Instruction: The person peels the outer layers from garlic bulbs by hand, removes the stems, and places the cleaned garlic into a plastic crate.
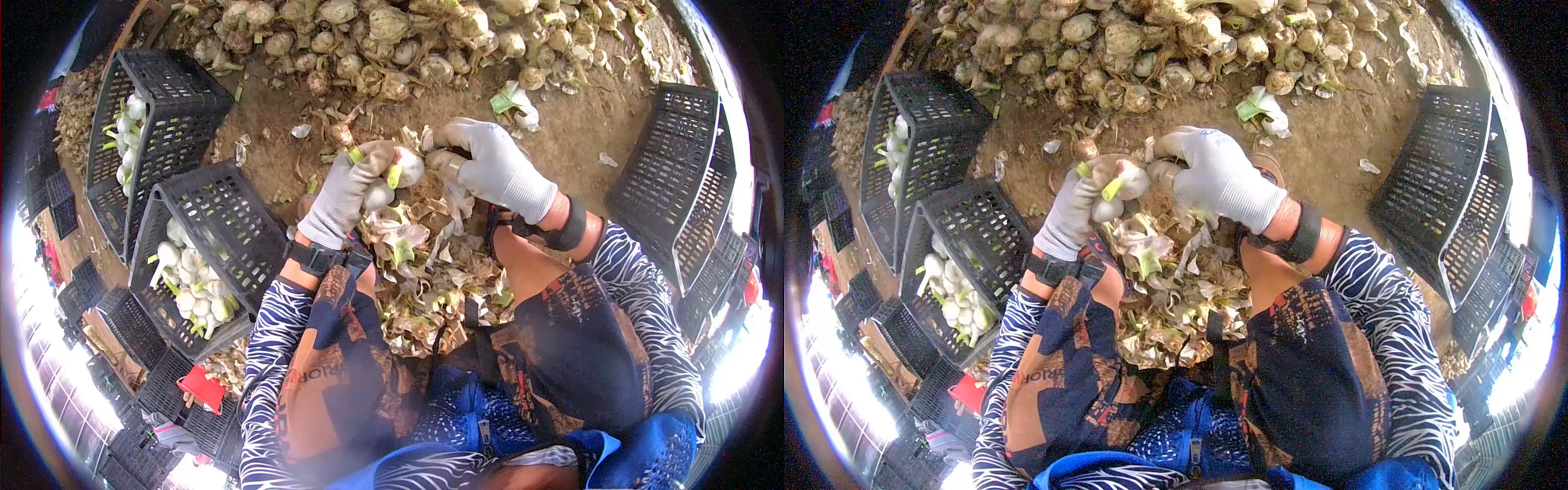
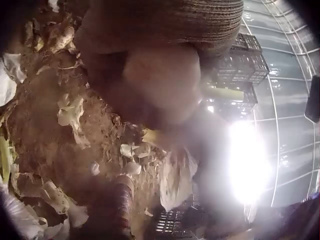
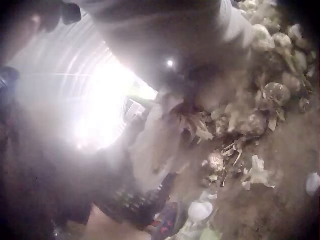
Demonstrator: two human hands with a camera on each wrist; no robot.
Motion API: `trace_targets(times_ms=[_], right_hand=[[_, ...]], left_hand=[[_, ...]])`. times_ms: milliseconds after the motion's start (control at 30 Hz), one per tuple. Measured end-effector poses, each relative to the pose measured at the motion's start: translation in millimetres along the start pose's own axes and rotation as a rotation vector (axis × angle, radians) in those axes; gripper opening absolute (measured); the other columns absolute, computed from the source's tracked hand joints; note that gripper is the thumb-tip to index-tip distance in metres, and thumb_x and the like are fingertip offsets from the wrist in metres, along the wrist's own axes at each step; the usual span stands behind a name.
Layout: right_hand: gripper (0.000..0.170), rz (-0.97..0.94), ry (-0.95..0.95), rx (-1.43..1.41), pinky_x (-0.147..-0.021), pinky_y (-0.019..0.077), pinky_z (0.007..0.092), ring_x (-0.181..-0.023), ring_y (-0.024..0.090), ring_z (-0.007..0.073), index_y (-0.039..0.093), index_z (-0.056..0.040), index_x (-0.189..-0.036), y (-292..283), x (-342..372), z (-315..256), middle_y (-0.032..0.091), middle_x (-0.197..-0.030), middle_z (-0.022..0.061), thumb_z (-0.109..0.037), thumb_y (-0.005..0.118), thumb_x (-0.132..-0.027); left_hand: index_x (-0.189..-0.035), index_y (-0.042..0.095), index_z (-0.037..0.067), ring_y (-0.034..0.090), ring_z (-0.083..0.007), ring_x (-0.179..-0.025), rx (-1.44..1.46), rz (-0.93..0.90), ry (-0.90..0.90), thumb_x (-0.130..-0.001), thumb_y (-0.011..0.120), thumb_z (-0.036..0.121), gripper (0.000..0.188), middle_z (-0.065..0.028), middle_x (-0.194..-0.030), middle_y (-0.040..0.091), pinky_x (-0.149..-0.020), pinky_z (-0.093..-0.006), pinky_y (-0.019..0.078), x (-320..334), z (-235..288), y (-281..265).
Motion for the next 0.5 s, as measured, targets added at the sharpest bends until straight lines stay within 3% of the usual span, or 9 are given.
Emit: trace_targets(times_ms=[67,167,233,300,367,400,467,500], right_hand=[[0.018,0.041,-0.017,0.117,-0.074,0.0495,0.0403,-0.083,0.063,0.0337,0.066,-0.0054,-0.092,4,1,-5,0.064,-0.089,0.0146,-0.018,0.062,-0.079],[0.014,0.094,-0.064,0.286,-0.069,0.0496,0.0424,-0.080,0.063,0.0336,0.064,-0.0065,-0.087,9,1,-12,0.061,-0.085,0.0137,-0.016,0.059,-0.078],[0.014,0.043,-0.095,0.387,-0.068,0.0499,0.0427,-0.079,0.063,0.0347,0.061,-0.0054,-0.087,17,0,-14,0.061,-0.088,0.0150,-0.013,0.057,-0.075],[0.015,0.031,-0.093,0.364,-0.069,0.0499,0.0443,-0.079,0.062,0.0362,0.059,-0.0050,-0.087,22,-4,-4,0.060,-0.089,0.0161,-0.011,0.056,-0.073],[0.016,0.095,-0.058,0.279,-0.070,0.0498,0.0441,-0.080,0.062,0.0382,0.060,-0.0022,-0.088,20,-7,5,0.062,-0.088,0.0178,-0.009,0.056,-0.074],[0.016,0.093,-0.057,0.279,-0.070,0.0498,0.0441,-0.080,0.062,0.0382,0.060,-0.0022,-0.088,20,-7,7,0.062,-0.088,0.0178,-0.009,0.056,-0.074],[0.017,0.042,0.136,-0.126,-0.072,0.0492,0.0426,-0.082,0.060,0.0409,0.059,0.0011,-0.091,25,-7,27,0.063,-0.085,0.0199,-0.007,0.055,-0.077],[0.017,0.043,0.135,-0.125,-0.072,0.0492,0.0426,-0.082,0.060,0.0409,0.059,0.0011,-0.091,24,-8,26,0.063,-0.085,0.0199,-0.007,0.055,-0.077]], left_hand=[[-0.110,0.060,-0.001,0.063,-0.0126,-0.083,-0.062,-0.059,0.157,-0.087,0.066,0.037,0.045,-0.0072,-0.095,0.065,-0.071,-0.0269,0.0543,1,16,15],[-0.107,0.061,-0.001,0.064,-0.0139,-0.084,-0.252,0.059,0.170,-0.087,0.065,0.038,0.044,-0.0078,-0.096,0.065,-0.072,-0.0281,0.0547,5,19,7],[-0.107,0.062,-0.001,0.064,-0.0143,-0.084,-0.178,0.056,0.156,-0.088,0.064,0.039,0.044,-0.0077,-0.095,0.065,-0.073,-0.0283,0.0546,4,9,2],[-0.106,0.062,-0.001,0.064,-0.0146,-0.084,-0.102,0.054,0.141,-0.088,0.063,0.040,0.045,-0.0077,-0.094,0.065,-0.074,-0.0285,0.0544,2,6,-2],[-0.112,0.060,-0.001,0.064,-0.0162,-0.086,-0.159,0.065,-0.036,-0.088,0.062,0.042,0.049,-0.0085,-0.098,0.065,-0.077,-0.0306,0.0543,1,-3,-9],[-0.112,0.060,-0.001,0.064,-0.0162,-0.086,-0.157,0.065,-0.037,-0.088,0.062,0.042,0.049,-0.0085,-0.098,0.065,-0.077,-0.0306,0.0543,2,-4,-11],[-0.121,0.055,0.000,0.063,-0.0165,-0.091,-0.015,-0.059,0.000,-0.091,0.059,0.039,0.050,-0.0092,-0.108,0.063,-0.078,-0.0303,0.0544,2,-4,-3],[-0.121,0.055,0.000,0.063,-0.0165,-0.091,-0.015,-0.060,0.000,-0.091,0.059,0.039,0.050,-0.0092,-0.108,0.063,-0.078,-0.0303,0.0544,1,-3,0]])
Point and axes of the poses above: each hand's wrist, its own x-axis away from the middle knuckle, its own y-axis out of the palm, z = x × y, the point moved 9 cm from there along -x, towards the middle knuckle
